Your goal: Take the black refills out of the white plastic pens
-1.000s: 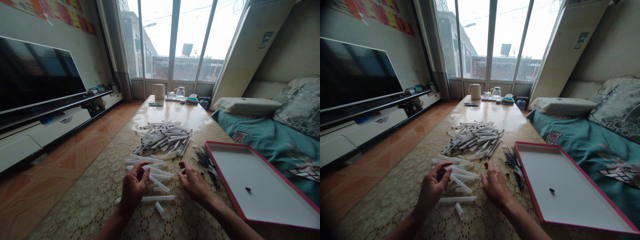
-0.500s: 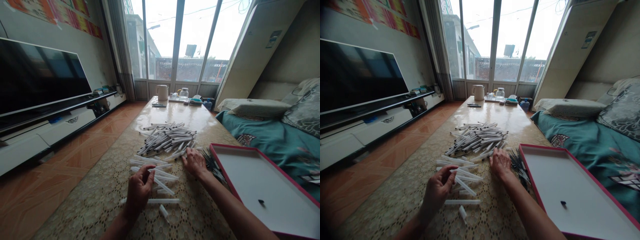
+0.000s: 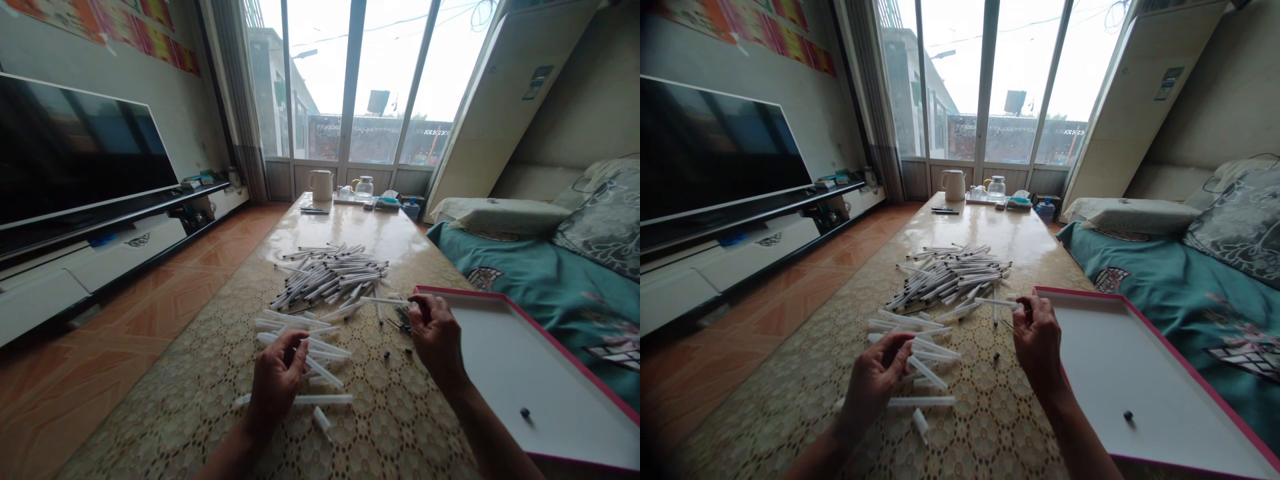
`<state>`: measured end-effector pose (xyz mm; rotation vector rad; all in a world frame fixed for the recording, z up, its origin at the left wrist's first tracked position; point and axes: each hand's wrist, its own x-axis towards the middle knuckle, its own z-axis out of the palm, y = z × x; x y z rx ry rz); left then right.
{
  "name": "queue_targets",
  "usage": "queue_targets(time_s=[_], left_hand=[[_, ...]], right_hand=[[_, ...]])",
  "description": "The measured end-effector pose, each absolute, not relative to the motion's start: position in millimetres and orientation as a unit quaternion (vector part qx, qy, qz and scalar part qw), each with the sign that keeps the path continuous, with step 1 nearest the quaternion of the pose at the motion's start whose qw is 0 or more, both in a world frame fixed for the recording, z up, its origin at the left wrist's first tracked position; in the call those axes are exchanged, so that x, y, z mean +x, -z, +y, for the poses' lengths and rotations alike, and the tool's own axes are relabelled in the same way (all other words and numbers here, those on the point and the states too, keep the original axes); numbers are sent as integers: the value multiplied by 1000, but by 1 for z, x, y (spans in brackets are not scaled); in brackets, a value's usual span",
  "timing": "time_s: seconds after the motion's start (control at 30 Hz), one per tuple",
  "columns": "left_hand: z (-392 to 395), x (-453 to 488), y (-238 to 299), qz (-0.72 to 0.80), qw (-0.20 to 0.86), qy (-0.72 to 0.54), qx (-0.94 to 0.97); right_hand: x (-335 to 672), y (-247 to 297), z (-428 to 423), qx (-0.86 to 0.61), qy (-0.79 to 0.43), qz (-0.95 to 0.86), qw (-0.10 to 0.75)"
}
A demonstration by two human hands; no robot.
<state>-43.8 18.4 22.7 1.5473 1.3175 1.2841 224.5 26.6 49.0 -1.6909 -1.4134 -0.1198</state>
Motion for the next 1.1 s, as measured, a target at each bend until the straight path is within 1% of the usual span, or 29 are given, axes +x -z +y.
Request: queue_targets(time_s=[0.03,0.13,0.23,0.3,0.33,0.47,0.5,0.53,0.63,0.73,0.8,0.87,0.9,0.93,1.0,1.1], left_hand=[[19,-44,-23,506,351,-500,608],[19,-44,-24,470,327,-496,653],[19,-45,-23,440,347,-477,678],[19,-46,-21,431,367,-463,681],[18,-46,-21,430,371,-457,685],[15,-45,-25,418,344,-426,725],[14,-44,-27,409,332,-414,742],[14,-43,-27,398,320,-399,762],[11,-40,-25,368,285,-356,811],[10,-40,-18,347,253,-322,844],[10,-41,-13,337,221,-295,866],[9,-42,-11,336,190,-274,881],[9,-42,-11,341,181,-272,881],[9,-41,-12,348,180,-275,878],[8,-39,-15,363,201,-287,863],[8,-34,-21,375,262,-292,840]], right_hand=[[219,-49,21,-658,-13,-578,483],[197,-45,6,-595,-247,-586,491],[180,-38,-2,-545,-356,-581,488],[176,-36,-4,-540,-374,-584,476],[175,-37,-5,-549,-361,-596,461],[175,-45,-12,-564,-193,-722,351],[174,-47,-14,-550,-173,-751,321],[171,-48,-17,-529,-178,-775,296],[163,-46,-24,-470,-276,-798,256],[157,-41,-25,-441,-405,-758,258],[155,-38,-25,-412,-501,-722,241],[154,-36,-25,-386,-541,-713,225],[154,-34,-25,-388,-522,-725,227],[154,-33,-25,-399,-478,-747,232],[154,-28,-26,-439,-341,-797,238],[155,-23,-26,-461,-132,-856,192]])
